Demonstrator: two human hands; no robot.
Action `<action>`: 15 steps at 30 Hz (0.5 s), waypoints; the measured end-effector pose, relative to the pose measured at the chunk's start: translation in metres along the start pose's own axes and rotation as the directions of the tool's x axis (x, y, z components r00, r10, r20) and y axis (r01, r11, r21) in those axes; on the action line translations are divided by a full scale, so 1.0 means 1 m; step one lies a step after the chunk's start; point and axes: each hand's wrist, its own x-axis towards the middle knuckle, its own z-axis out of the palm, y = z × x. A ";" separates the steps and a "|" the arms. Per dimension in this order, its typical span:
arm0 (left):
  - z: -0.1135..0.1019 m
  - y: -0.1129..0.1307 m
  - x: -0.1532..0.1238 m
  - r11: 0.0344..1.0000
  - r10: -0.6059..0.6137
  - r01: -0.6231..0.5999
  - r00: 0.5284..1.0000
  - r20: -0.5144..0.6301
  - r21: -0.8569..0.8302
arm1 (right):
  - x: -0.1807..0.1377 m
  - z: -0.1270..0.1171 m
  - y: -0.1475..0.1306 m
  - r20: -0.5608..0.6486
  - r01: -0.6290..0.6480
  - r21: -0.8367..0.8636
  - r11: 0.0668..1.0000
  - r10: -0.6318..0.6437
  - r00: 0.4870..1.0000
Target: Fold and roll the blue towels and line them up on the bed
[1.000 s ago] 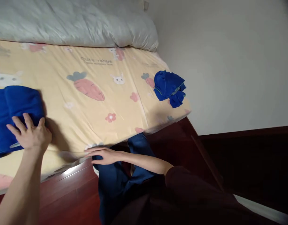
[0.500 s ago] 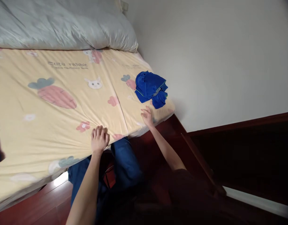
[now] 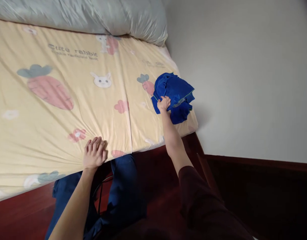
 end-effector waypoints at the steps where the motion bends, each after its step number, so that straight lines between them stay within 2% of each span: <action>1: 0.001 -0.001 -0.001 1.000 -0.009 0.009 1.000 0.004 -0.005 | -0.007 0.006 -0.005 0.003 0.040 0.043 0.998 -0.040 0.999; 2: 0.001 -0.002 -0.002 1.000 -0.020 0.020 1.000 0.011 -0.012 | -0.022 0.012 -0.011 0.019 0.103 0.106 0.989 -0.106 0.994; 4: 0.002 -0.003 -0.002 0.999 -0.047 0.048 0.998 0.029 -0.025 | -0.073 0.020 -0.018 0.071 0.257 0.276 0.926 -0.286 0.956; 7: -0.001 0.001 -0.002 0.997 -0.071 0.071 0.996 0.054 -0.008 | -0.197 0.022 -0.019 0.171 0.336 0.509 0.792 -0.475 0.863; 9: -0.005 0.006 -0.001 0.998 -0.064 0.063 0.996 0.065 0.028 | -0.292 0.016 -0.016 0.239 0.275 0.608 0.744 -0.503 0.831; 12: -0.014 0.015 0.005 0.996 -0.073 0.066 0.991 0.112 0.066 | -0.417 -0.001 -0.013 0.332 0.070 0.706 0.705 -0.416 0.846; 14: -0.021 0.022 0.010 0.993 -0.104 0.096 0.982 0.154 0.063 | -0.471 -0.013 -0.013 0.391 -0.024 0.737 0.676 -0.397 0.830; 15: -0.025 0.027 0.012 0.991 -0.127 0.121 0.978 0.166 0.051 | -0.488 -0.019 -0.013 0.410 -0.041 0.749 0.662 -0.413 0.813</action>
